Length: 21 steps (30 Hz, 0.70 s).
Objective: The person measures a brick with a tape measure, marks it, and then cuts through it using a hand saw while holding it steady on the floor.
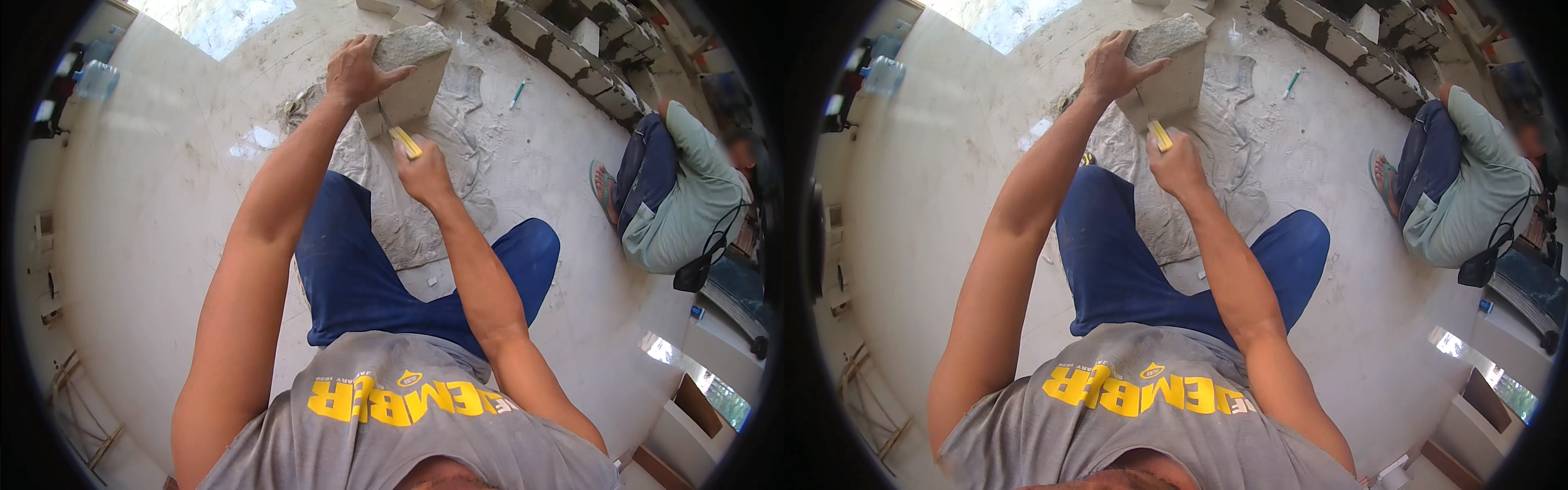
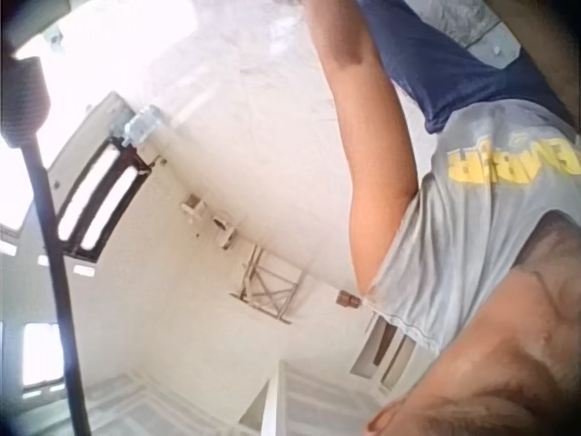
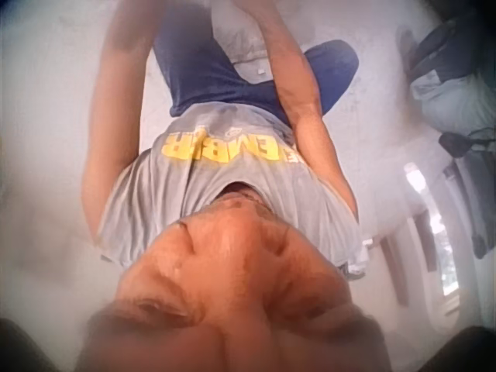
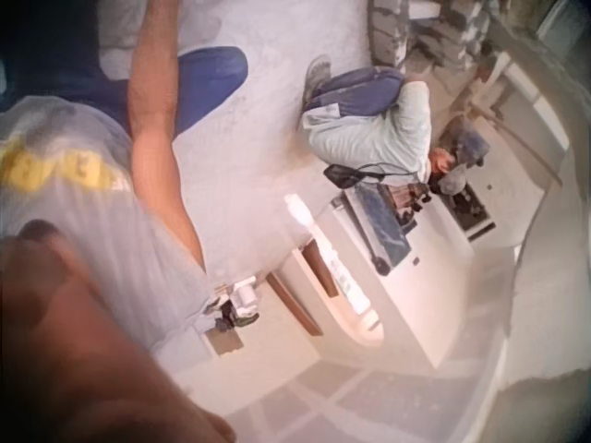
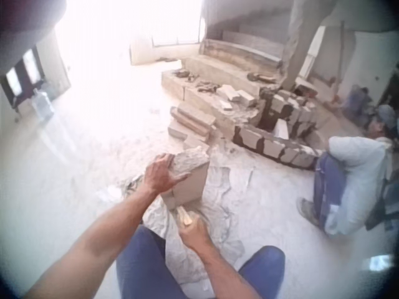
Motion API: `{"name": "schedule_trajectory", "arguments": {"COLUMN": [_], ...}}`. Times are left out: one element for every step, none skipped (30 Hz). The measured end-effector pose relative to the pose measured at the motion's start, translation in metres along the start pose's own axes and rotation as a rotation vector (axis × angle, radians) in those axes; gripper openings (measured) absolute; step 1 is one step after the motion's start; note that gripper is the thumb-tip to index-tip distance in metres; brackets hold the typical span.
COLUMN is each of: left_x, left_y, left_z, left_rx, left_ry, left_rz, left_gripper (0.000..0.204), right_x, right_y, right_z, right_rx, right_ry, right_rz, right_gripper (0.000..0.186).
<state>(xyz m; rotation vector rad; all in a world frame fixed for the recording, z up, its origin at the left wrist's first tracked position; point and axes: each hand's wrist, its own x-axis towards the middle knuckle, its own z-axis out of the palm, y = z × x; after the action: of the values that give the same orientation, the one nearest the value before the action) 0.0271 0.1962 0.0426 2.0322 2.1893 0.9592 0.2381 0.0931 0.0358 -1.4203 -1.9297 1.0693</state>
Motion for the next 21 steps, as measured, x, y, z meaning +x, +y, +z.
{"name": "schedule_trajectory", "arguments": {"left_x": [0.005,0.005,0.005,0.005,0.002,0.003,0.003,-0.005,-0.003,0.002,0.002,0.01,0.004,-0.003,0.009,0.009,0.009,0.012,0.011,0.012,0.013], "left_y": [0.003,0.0,-0.003,-0.003,-0.006,-0.01,-0.009,-0.012,-0.009,-0.008,-0.006,-0.002,0.004,0.011,0.017,0.015,0.012,0.01,0.009,-0.002,-0.007], "left_z": [0.0,-0.001,-0.002,-0.001,-0.003,-0.012,-0.016,-0.02,-0.022,-0.026,-0.03,-0.033,-0.026,-0.017,-0.013,-0.011,-0.013,-0.015,-0.015,-0.021,-0.023], "left_rx": [0.013,0.01,0.004,-0.005,-0.002,0.012,0.009,0.017,0.015,0.02,0.018,0.018,0.009,-0.003,-0.009,-0.002,0.002,0.002,0.001,0.018,0.021], "left_ry": [0.026,0.013,-0.001,-0.015,-0.026,-0.021,-0.018,-0.018,-0.003,0.013,0.001,0.007,-0.014,-0.007,0.035,0.058,0.021,-0.016,-0.053,-0.04,-0.028], "left_rz": [0.011,0.0,-0.008,-0.015,-0.015,-0.02,-0.015,-0.026,-0.022,-0.02,-0.025,-0.018,-0.022,-0.01,0.023,0.034,0.014,-0.004,-0.02,-0.031,-0.037], "left_gripper": [0.094,0.094,0.094,0.094,0.094,0.094,0.094,0.094,0.094,0.094,0.094,0.094,0.094,0.094,0.094,0.094,0.094,0.094,0.094,0.093,0.093], "right_x": [0.026,0.035,0.024,-0.002,-0.031,-0.072,-0.114,-0.15,-0.153,-0.152,-0.155,-0.121,-0.078,-0.036,0.004,0.011,0.013,0.011,-0.018,-0.058,-0.103], "right_y": [-0.011,-0.018,-0.014,-0.006,-0.002,-0.01,-0.008,-0.029,-0.029,-0.029,-0.032,-0.028,-0.02,-0.016,-0.019,-0.017,-0.018,-0.017,-0.01,-0.017,-0.021], "right_z": [0.005,0.009,0.007,0.001,-0.006,-0.025,-0.042,-0.066,-0.07,-0.072,-0.073,-0.061,-0.043,-0.026,-0.02,-0.014,-0.009,-0.007,-0.016,-0.03,-0.05], "right_rx": [-0.006,-0.012,0.0,0.011,0.027,0.04,0.055,0.111,0.101,0.095,0.088,0.048,0.006,-0.024,-0.055,-0.049,-0.044,-0.041,-0.015,0.018,0.068], "right_ry": [0.002,-0.014,-0.03,-0.043,-0.058,-0.081,-0.073,-0.098,-0.077,-0.06,-0.047,-0.058,-0.08,-0.071,-0.04,-0.029,-0.027,-0.022,-0.065,-0.113,-0.074], "right_rz": [0.028,0.069,0.068,0.068,0.063,0.043,0.033,0.093,0.073,0.051,0.052,0.056,0.088,0.09,0.058,0.039,0.029,0.02,0.066,0.089,0.055], "right_gripper": [0.039,0.039,0.039,0.038,0.038,0.033,0.028,0.025,0.026,0.027,0.028,0.031,0.034,0.036,0.039,0.039,0.04,0.04,0.038,0.035,0.033]}}
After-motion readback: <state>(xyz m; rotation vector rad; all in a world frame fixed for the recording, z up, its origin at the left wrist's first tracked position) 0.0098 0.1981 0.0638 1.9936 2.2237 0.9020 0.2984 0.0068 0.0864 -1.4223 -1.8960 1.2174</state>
